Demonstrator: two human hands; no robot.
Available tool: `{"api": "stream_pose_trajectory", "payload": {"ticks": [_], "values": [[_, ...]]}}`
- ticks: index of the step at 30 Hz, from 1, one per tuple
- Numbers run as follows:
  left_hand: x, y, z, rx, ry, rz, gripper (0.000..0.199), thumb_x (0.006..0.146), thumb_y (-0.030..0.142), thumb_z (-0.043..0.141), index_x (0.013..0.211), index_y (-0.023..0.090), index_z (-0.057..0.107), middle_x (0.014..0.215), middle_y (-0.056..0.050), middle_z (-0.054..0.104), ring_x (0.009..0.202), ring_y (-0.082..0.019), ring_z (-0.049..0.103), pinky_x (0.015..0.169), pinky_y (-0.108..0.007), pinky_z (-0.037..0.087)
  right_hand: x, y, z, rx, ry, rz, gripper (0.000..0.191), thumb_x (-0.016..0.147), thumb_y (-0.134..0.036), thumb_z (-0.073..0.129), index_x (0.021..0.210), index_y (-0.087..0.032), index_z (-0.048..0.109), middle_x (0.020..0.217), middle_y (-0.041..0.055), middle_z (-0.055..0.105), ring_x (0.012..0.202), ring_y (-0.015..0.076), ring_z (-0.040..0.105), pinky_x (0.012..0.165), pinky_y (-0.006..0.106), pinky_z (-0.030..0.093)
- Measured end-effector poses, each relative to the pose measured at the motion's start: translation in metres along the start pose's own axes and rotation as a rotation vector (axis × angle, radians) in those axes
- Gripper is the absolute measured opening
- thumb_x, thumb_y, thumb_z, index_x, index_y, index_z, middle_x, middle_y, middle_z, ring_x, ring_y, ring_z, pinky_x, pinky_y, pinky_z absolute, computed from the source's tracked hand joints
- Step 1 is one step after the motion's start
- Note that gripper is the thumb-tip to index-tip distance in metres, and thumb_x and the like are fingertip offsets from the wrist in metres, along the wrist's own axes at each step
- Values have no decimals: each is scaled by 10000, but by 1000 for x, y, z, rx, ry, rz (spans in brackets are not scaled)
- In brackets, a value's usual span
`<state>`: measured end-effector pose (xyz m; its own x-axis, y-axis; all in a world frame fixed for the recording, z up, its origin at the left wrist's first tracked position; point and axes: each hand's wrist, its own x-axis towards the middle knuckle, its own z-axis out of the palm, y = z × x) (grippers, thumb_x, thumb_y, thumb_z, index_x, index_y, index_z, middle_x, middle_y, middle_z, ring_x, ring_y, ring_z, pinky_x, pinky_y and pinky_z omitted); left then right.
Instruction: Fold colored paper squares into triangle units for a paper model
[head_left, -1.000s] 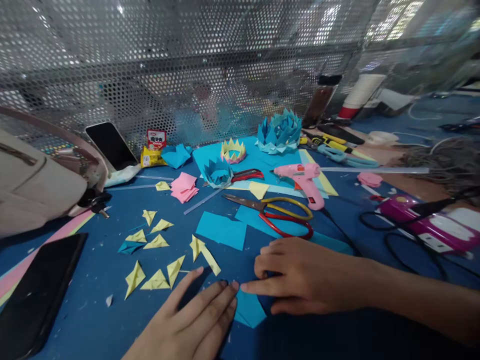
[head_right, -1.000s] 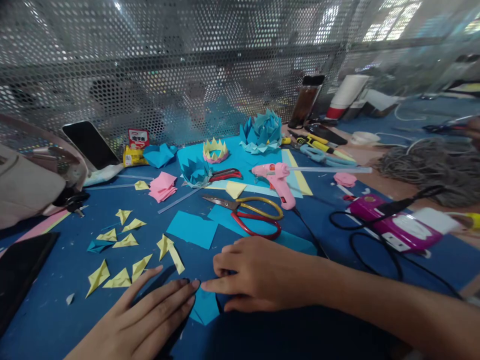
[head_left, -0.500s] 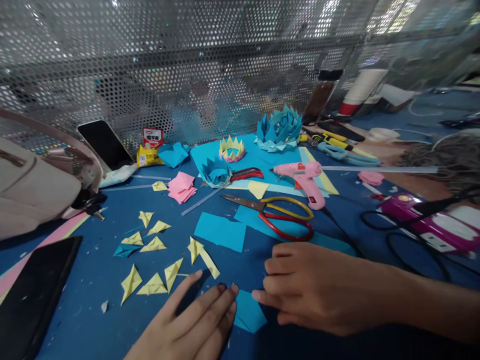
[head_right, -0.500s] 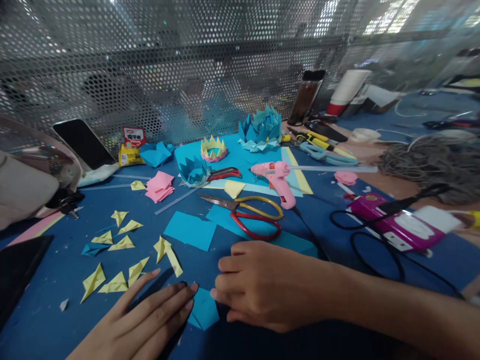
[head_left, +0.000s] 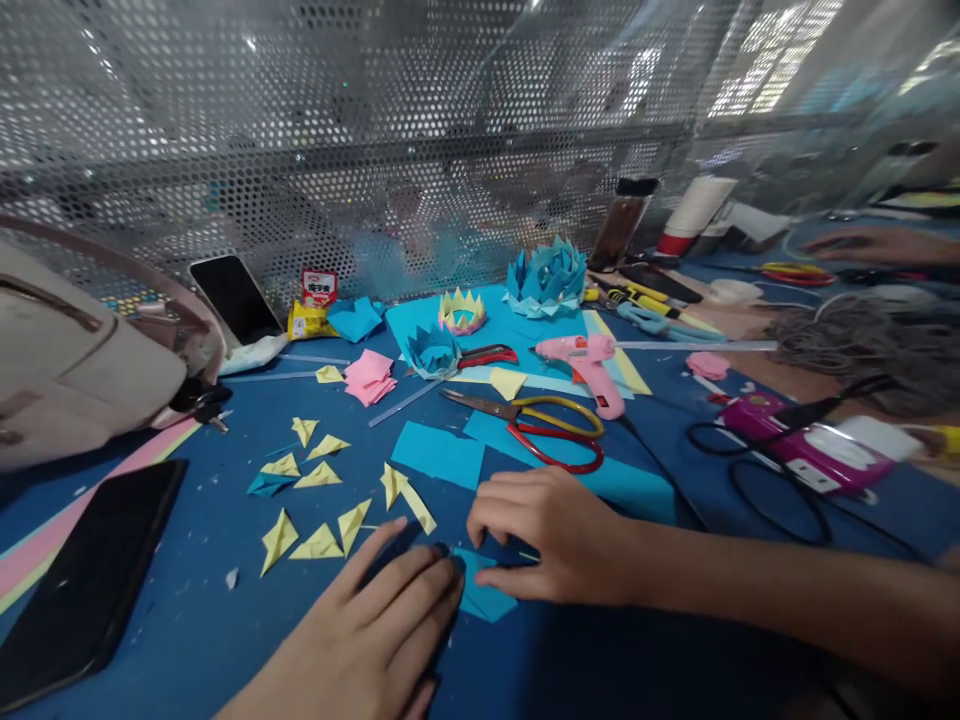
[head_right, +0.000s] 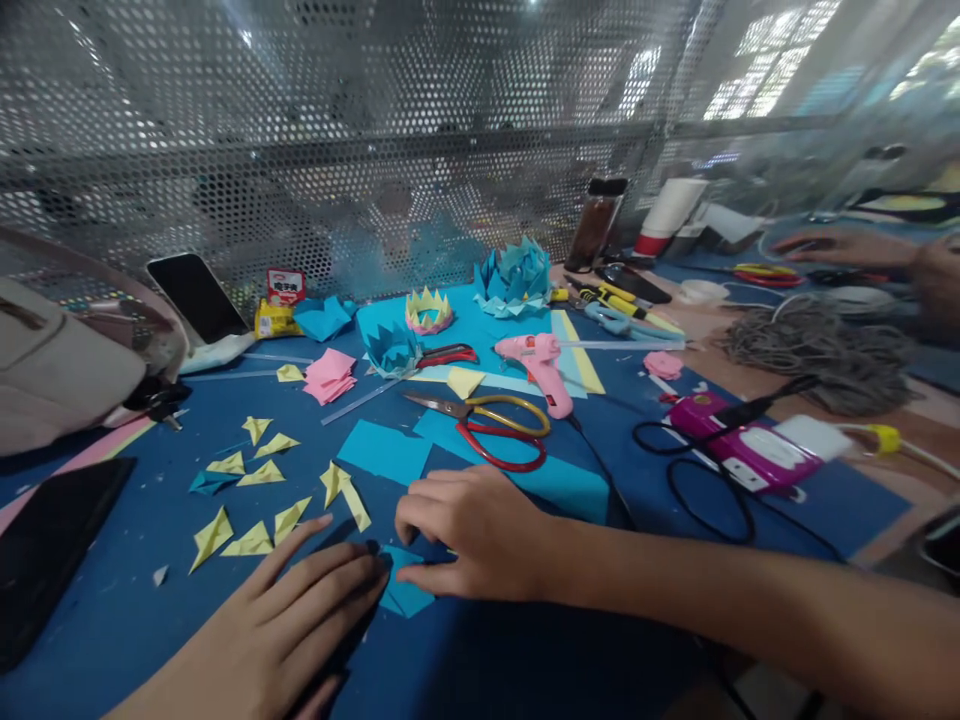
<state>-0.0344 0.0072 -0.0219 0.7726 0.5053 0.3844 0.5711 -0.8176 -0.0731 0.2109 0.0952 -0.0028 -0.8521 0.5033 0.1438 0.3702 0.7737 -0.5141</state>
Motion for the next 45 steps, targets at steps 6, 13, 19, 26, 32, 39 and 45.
{"api": "stream_pose_trajectory", "payload": {"ticks": [6,13,19,26,32,39,45], "values": [[-4,0,1,8,-23,23,441,1008,266,409,1401,123,551,1379,-50,622,1274,-213,498,1258,-449,72,2,-3,5,12,108,15,85,845,-134,636,795,-189,595,773,-38,643,705,104,583,607,239,319],[-2,0,-1,61,-40,18,445,1016,313,412,1388,122,562,1437,-70,581,1297,-230,482,1242,-455,135,-1,-3,6,19,155,35,72,865,-173,682,799,-200,672,737,-41,663,665,94,591,598,221,337],[0,-2,-2,74,-54,33,448,1038,337,385,1383,120,569,1462,-78,562,1302,-229,478,1245,-476,8,-2,-3,10,6,166,43,108,838,-116,650,757,-188,650,707,-41,642,655,97,577,586,232,327],[2,0,-5,60,-46,13,415,1027,355,449,1338,132,608,1405,-52,619,1268,-216,517,1254,-457,-3,-2,-3,7,-226,182,-136,222,972,-196,539,775,-176,638,705,-2,614,664,141,493,576,291,301],[2,1,-3,51,-21,2,393,1001,363,526,1304,134,629,1386,-46,637,1267,-214,530,1261,-462,4,-4,1,3,-315,154,-263,326,1070,-248,425,880,-182,682,820,18,651,721,145,482,630,301,338],[0,2,-1,64,-15,-1,368,1009,353,515,1285,148,646,1380,-30,639,1266,-212,535,1267,-475,0,-5,6,5,-375,147,-323,320,1080,-222,396,929,-179,675,836,18,650,754,138,523,689,291,387],[-2,2,3,71,-18,28,383,1039,225,379,1310,122,630,1394,-67,622,1275,-240,528,1255,-519,5,-4,5,4,-451,122,-354,290,1063,-184,422,917,-184,673,804,20,623,746,142,519,694,301,401]]}}
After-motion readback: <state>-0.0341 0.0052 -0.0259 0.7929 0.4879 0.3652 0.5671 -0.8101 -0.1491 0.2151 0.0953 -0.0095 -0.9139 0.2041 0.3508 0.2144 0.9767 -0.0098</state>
